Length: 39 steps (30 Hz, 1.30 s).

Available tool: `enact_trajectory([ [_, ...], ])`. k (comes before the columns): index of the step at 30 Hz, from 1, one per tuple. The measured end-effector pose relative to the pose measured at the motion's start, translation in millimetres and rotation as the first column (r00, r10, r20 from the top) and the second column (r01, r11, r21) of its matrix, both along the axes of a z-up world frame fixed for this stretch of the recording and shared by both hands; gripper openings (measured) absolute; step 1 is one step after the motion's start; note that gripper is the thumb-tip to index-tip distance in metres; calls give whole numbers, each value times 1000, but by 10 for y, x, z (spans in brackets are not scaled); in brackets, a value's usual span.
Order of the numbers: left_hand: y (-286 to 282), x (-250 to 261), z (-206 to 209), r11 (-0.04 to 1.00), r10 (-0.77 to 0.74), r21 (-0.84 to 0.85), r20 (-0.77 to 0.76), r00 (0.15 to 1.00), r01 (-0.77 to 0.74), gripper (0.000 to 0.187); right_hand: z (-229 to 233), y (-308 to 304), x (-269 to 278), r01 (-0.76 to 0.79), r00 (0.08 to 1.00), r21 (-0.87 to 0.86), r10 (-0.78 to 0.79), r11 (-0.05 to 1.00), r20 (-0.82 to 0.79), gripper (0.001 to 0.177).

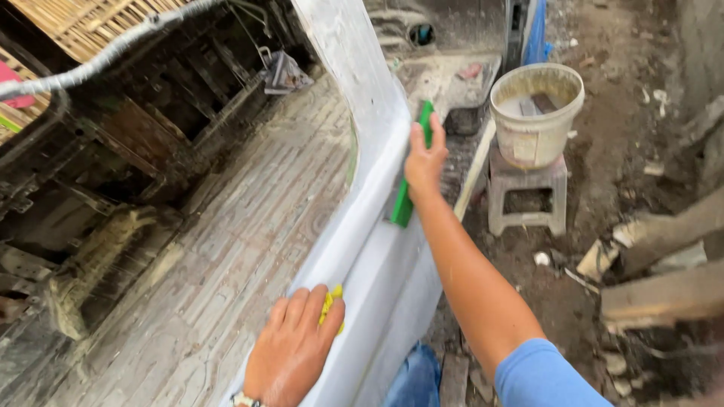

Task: The person uses a green sanding block to smooth the surface of a white car door, moving the block back and forth along the panel. They occasionally wipe the surface with a yellow cloth to remove dust.

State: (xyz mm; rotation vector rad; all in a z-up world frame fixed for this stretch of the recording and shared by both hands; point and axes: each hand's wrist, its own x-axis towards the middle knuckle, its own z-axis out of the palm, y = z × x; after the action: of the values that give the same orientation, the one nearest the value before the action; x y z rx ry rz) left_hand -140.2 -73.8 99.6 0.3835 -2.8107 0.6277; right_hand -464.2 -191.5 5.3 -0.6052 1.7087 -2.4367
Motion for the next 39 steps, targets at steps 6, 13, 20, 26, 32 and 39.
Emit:
enact_trajectory([
  [6,-196,-574,20,996,-67,-56,-70,995,63,31,122,627,766,-137,990,277,121,951,76,65],
  [13,-319,-974,81,998,-31,55,-86,996,36,13,-57,112,-162,10,994,206,13,979,-111,62],
  [20,-442,-1132,49,996,-85,1,-100,991,86,13,-82,334,118,77,932,186,-4,979,-363,64],
  [26,-658,-1609,-30,989,-133,-88,-207,969,117,15,-146,445,360,67,922,136,-9,988,-386,65],
  [32,-649,-1617,34,995,-48,76,-223,974,66,27,-223,25,-395,167,889,224,-48,960,-455,59],
  [39,-663,-1557,-30,978,-173,53,-332,927,201,34,54,499,89,27,887,303,117,953,-448,65],
])
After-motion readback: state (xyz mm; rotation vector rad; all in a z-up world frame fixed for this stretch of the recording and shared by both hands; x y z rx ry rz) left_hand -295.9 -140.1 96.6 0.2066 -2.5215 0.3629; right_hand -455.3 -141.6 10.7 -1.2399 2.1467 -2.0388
